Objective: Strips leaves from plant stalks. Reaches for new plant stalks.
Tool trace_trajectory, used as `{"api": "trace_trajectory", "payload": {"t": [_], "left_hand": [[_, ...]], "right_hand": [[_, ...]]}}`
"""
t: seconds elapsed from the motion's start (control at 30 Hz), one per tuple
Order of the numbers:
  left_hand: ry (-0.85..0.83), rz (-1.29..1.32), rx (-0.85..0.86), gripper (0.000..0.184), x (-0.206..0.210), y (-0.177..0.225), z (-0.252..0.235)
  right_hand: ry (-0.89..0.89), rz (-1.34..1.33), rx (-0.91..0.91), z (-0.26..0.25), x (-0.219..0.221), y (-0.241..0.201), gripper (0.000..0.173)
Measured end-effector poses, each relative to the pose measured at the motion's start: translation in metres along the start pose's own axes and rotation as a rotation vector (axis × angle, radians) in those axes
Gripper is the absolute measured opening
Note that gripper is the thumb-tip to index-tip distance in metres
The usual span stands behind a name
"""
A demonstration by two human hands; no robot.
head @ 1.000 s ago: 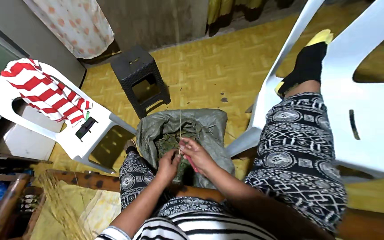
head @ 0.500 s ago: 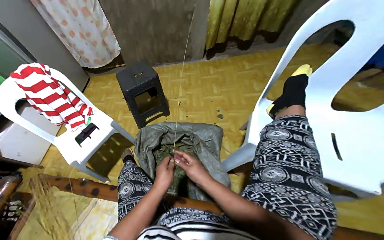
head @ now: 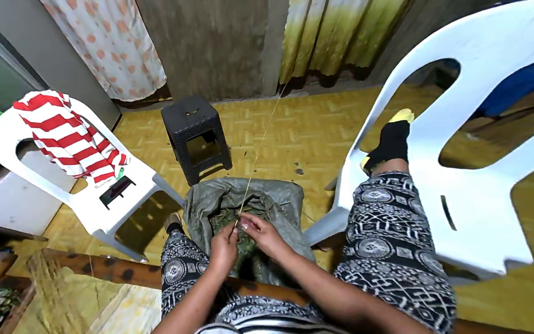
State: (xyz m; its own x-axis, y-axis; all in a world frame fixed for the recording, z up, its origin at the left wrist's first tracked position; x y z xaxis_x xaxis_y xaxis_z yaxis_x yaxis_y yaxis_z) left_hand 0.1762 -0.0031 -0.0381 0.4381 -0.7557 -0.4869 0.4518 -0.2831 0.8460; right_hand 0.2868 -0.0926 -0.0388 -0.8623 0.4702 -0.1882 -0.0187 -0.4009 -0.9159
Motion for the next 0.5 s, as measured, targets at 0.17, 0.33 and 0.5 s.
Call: {"api": "trace_trajectory", "payload": {"t": [0.17,0.33,0.5], "left_hand": [[-0.001,-0.024,0.009,0.036,-0.005,-0.003,0.007],[0.016,-0.033,0.049,0.036,-0.012,-0.005,0.016],[0.023,-0.019,0.064,0.035,-0.016,-0.009,0.025]], "right_hand": [[0.035,-0.077,0.002,-0.005,-0.003,-0.005,0.042],[0.066,-0.107,-0.022,-0.009,-0.005,-0.012,0.041],[0.086,-0.146,-0.02,-0.012,-0.009,-0.02,0.041]]}}
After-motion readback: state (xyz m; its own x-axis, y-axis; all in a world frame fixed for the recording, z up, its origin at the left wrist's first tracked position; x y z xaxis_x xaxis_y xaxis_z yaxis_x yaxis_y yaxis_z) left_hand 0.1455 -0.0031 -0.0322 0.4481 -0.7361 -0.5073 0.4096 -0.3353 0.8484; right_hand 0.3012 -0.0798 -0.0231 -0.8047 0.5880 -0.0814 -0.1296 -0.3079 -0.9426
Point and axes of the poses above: each hand's wrist, its own z-axis away from the middle knuckle, its own x-axis out of the palm, y = z × x, the point moved 4 cm from there along -z, towards the middle knuckle, and after that the axes turned 2 degrees about x, right-handed, at the moved point
